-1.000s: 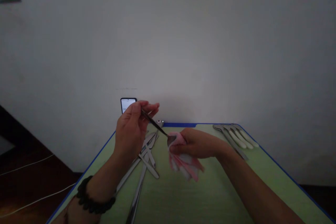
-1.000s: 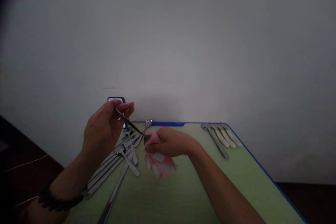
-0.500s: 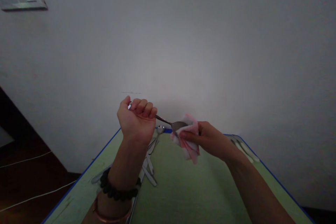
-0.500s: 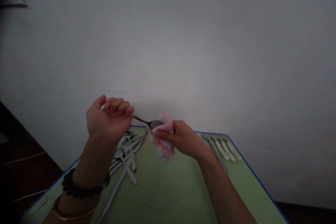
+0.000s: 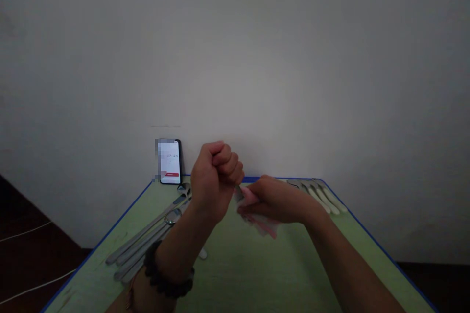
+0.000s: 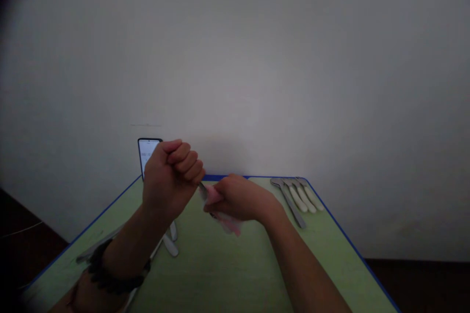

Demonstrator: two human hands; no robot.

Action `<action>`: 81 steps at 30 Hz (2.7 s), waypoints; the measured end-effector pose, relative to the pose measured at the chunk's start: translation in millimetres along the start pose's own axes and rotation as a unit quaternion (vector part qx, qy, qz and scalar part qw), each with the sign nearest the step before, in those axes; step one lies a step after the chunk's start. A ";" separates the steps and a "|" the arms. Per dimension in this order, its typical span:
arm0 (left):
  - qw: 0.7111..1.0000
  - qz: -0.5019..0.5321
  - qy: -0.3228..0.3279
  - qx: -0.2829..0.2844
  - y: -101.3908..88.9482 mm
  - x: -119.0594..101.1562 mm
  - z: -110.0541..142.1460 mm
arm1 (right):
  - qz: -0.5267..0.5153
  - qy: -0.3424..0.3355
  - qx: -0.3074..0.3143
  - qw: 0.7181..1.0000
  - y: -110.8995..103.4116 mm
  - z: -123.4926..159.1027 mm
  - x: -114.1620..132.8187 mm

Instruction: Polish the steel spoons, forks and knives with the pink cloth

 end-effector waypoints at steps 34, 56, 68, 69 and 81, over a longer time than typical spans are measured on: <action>0.979 0.149 0.139 0.000 -23.6 -21.8 -2.1 | -0.276 0.063 -0.538 0.794 -16.7 8.4 0.2; 0.715 -0.637 -0.145 0.248 -53.6 -8.7 -5.0 | -0.428 0.066 -0.577 0.692 -4.5 -8.5 -32.6; 0.737 -0.622 -0.127 0.230 -58.7 19.1 -15.0 | -0.608 0.055 -0.505 0.611 33.9 -43.9 -38.3; 0.727 -0.628 -0.145 0.235 -57.3 19.8 -13.2 | -0.617 0.058 -0.519 0.589 31.6 -43.4 -43.6; 0.759 -0.641 -0.046 0.107 -65.3 -35.6 -15.6 | -0.371 0.017 -0.316 0.873 -8.2 2.6 -79.3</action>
Point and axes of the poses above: each hand's wrist, its own z-axis away from the middle knuckle, its own y-axis out of the palm, x = y × z, the point moved 2 cm from there along -z, towards the middle knuckle
